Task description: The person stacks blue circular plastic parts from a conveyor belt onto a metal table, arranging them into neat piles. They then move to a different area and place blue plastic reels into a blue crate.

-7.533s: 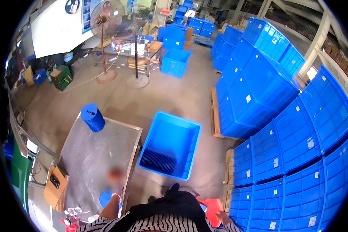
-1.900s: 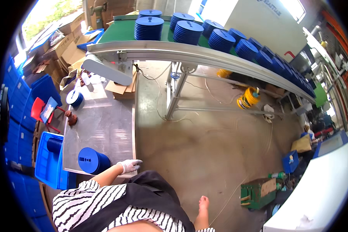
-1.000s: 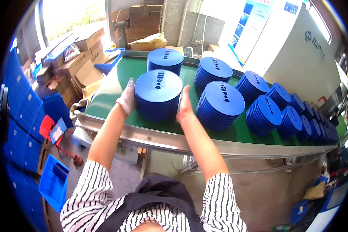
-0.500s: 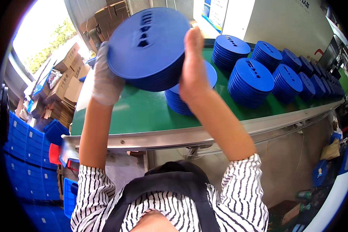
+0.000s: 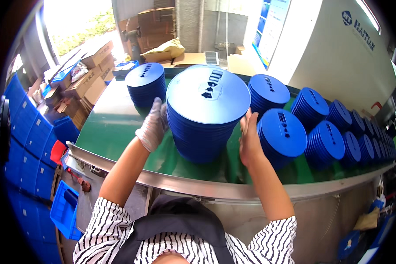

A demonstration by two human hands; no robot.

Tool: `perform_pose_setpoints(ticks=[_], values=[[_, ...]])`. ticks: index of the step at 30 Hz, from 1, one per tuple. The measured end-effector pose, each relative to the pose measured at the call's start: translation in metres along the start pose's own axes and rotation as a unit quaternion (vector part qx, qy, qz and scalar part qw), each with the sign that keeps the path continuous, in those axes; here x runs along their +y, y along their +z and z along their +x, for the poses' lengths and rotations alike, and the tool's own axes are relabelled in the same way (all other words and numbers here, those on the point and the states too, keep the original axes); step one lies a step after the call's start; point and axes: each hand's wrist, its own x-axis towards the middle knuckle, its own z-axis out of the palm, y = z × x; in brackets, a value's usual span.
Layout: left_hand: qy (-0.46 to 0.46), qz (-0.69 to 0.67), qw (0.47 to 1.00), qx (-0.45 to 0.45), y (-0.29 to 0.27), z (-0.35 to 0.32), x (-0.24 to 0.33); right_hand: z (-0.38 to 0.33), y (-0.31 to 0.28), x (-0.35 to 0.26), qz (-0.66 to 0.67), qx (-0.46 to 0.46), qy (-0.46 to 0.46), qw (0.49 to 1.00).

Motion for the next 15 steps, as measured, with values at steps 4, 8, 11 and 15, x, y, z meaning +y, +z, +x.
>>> perform_pose_setpoints(ticks=[4,8,11,15], values=[[-0.001,0.066,0.997,0.035,0.008,-0.013,-0.016,0.001,0.013,0.019,0.071,-0.093,0.152,0.981],[0.0,0.193,0.979,0.068,0.025,-0.028,-0.005,-0.008,0.036,0.022,0.133,-0.129,0.154,0.97],[0.03,0.303,0.949,0.083,0.049,-0.053,-0.002,-0.011,0.035,0.036,0.197,-0.155,0.081,0.965],[0.0,0.357,0.931,0.075,0.084,-0.093,0.011,-0.021,0.043,0.007,0.157,-0.18,0.026,0.971]])
